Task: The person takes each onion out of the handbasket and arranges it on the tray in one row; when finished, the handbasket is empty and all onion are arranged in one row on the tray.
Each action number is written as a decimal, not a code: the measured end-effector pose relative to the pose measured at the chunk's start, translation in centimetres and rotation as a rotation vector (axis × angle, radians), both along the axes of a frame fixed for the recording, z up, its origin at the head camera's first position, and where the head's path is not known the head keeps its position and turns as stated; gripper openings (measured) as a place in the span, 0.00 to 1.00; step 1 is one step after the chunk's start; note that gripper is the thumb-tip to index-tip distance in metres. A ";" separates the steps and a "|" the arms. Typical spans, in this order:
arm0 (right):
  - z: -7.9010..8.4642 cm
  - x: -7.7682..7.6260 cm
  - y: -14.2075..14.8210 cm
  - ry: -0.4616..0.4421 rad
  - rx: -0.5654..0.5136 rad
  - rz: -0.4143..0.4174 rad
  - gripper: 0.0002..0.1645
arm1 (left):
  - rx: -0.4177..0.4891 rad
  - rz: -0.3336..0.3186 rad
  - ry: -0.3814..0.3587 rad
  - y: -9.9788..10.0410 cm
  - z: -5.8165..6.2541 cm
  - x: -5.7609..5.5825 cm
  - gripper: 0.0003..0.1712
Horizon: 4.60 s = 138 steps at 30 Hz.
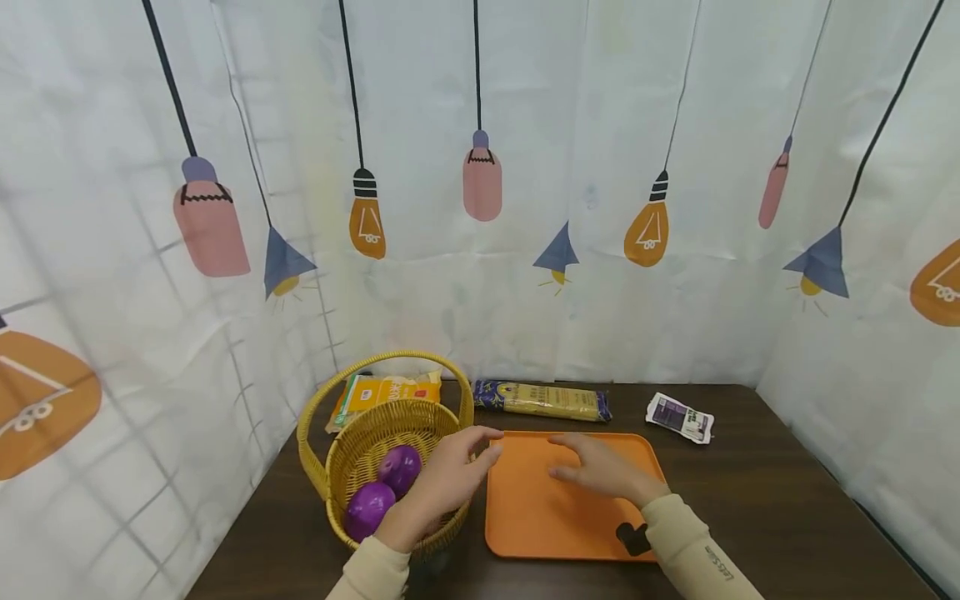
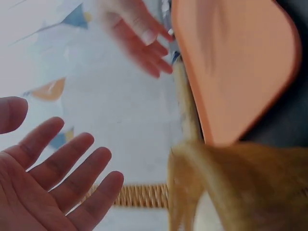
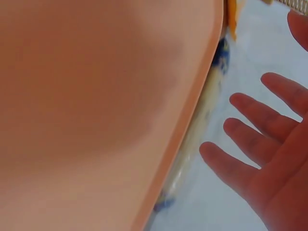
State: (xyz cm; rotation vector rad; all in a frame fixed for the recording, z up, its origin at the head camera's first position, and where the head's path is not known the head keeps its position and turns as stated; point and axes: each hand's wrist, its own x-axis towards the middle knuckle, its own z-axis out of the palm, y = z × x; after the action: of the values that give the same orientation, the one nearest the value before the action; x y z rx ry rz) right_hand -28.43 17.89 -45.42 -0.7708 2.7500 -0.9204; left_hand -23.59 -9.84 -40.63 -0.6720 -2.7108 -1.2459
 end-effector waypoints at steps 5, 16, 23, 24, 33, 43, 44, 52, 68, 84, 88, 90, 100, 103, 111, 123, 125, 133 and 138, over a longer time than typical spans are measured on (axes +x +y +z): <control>-0.4 1.0 -2.0 -0.044 -0.086 0.057 0.32 | 0.150 0.111 -0.015 -3.2 -0.2 0.5 0.17; 0.1 3.7 -7.7 -0.151 -0.386 0.120 0.20 | 0.240 0.326 0.373 -8.8 0.5 1.9 0.10; -0.6 3.5 -9.5 -0.066 -0.419 0.056 0.18 | 0.622 0.399 0.789 -11.5 0.4 2.5 0.09; -0.8 3.5 -9.7 -0.052 -0.426 0.046 0.17 | 0.716 0.407 0.839 -11.7 0.3 2.5 0.10; -0.3 3.5 -11.4 -0.037 -0.494 0.039 0.16 | 1.159 0.557 0.892 -13.8 -2.5 1.2 0.12; 0.1 3.5 -13.2 0.028 -0.538 -0.009 0.11 | 0.806 0.670 0.419 -14.9 -6.7 0.5 0.17; 0.1 3.5 -13.4 0.034 -0.534 -0.022 0.11 | 0.757 0.704 0.382 -15.0 -6.9 0.4 0.16; 0.4 3.2 -15.0 0.035 -0.545 -0.016 0.15 | 0.461 0.819 0.166 -16.0 -8.8 0.2 0.13; 0.4 2.2 -17.9 -0.128 -0.350 0.298 0.24 | 0.427 0.803 0.000 -16.2 -9.7 0.2 0.17; 0.6 2.3 -18.6 0.129 -0.011 0.397 0.30 | 0.456 0.805 0.028 -16.0 -9.9 0.3 0.15; 0.5 2.4 -18.6 0.155 0.015 0.403 0.29 | 0.468 0.802 0.029 -16.0 -9.9 0.2 0.15; 0.5 2.4 -18.6 0.175 0.016 0.406 0.29 | 0.466 0.806 0.032 -16.0 -9.9 0.2 0.15; 0.3 2.3 -18.2 0.131 -0.082 0.377 0.32 | 0.439 0.819 0.046 -16.0 -9.8 0.3 0.15; 0.3 2.4 -17.9 0.062 -0.151 0.351 0.32 | 0.421 0.818 0.040 -16.0 -9.7 0.4 0.15; 0.5 2.9 -17.1 -0.039 -0.334 0.287 0.32 | 0.427 0.806 0.033 -16.0 -9.6 0.4 0.16; 0.8 3.3 -15.1 -0.014 -0.468 0.254 0.30 | 0.407 0.796 -0.019 -16.1 -9.8 0.4 0.19; 1.1 3.5 -14.5 -0.009 -0.482 0.234 0.28 | 0.405 0.797 -0.019 -16.1 -9.8 0.5 0.19; 0.8 3.1 -12.0 -0.086 -0.585 0.185 0.30 | 0.432 0.767 -0.054 -16.3 -9.6 0.6 0.20; 0.2 2.9 -10.8 -0.103 -0.640 0.157 0.33 | 0.438 0.759 -0.056 -16.3 -9.6 0.6 0.22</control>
State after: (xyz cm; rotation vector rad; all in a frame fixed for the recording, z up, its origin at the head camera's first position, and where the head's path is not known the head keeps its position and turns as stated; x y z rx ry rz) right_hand -25.54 7.11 -45.18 -0.9688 2.2594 -1.7713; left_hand -22.96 -26.18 -50.23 0.4079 -2.2164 -1.5204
